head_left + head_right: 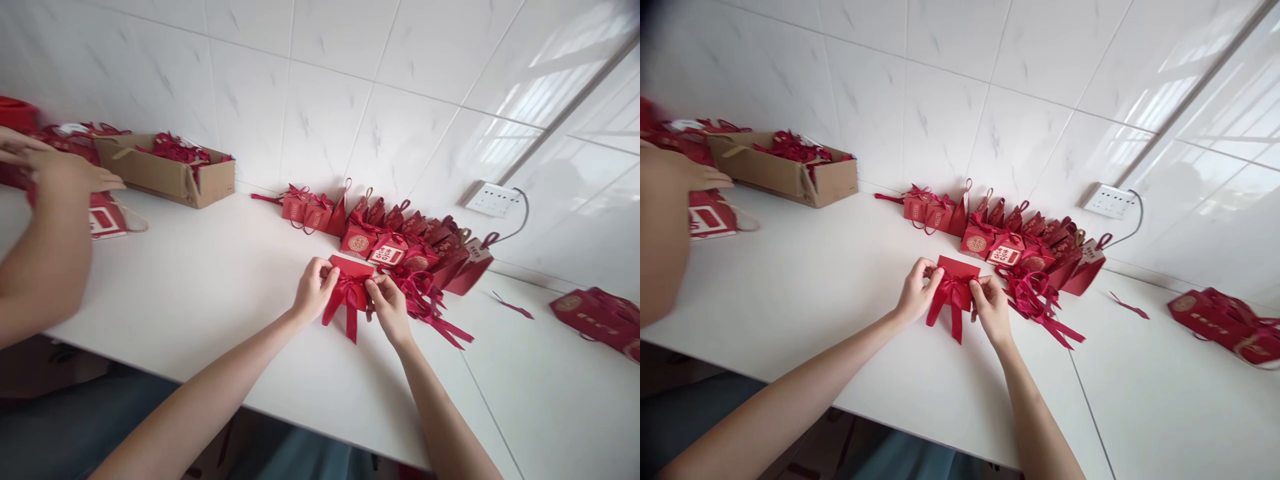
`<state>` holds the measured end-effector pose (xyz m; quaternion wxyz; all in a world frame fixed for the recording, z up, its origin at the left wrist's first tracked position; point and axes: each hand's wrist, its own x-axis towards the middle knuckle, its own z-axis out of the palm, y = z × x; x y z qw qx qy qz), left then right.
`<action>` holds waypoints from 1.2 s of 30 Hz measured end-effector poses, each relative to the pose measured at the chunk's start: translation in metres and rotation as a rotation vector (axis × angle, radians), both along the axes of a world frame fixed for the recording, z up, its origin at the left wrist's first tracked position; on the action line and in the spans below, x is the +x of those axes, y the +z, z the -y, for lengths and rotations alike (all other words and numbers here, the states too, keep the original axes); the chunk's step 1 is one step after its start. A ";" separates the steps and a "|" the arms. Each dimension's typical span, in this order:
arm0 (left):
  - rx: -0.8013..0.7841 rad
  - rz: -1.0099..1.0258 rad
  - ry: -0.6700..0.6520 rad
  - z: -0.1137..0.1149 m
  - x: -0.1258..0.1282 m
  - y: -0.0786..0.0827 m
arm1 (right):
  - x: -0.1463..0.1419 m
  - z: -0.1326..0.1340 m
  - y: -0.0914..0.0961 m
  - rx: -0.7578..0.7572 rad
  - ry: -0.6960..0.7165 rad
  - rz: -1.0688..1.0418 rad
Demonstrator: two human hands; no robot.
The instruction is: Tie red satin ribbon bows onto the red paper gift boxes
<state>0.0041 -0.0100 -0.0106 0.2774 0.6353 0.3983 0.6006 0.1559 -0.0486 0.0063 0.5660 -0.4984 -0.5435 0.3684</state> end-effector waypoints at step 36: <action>-0.129 0.115 -0.048 0.012 0.001 0.004 | 0.006 -0.001 -0.008 -0.154 -0.015 -0.034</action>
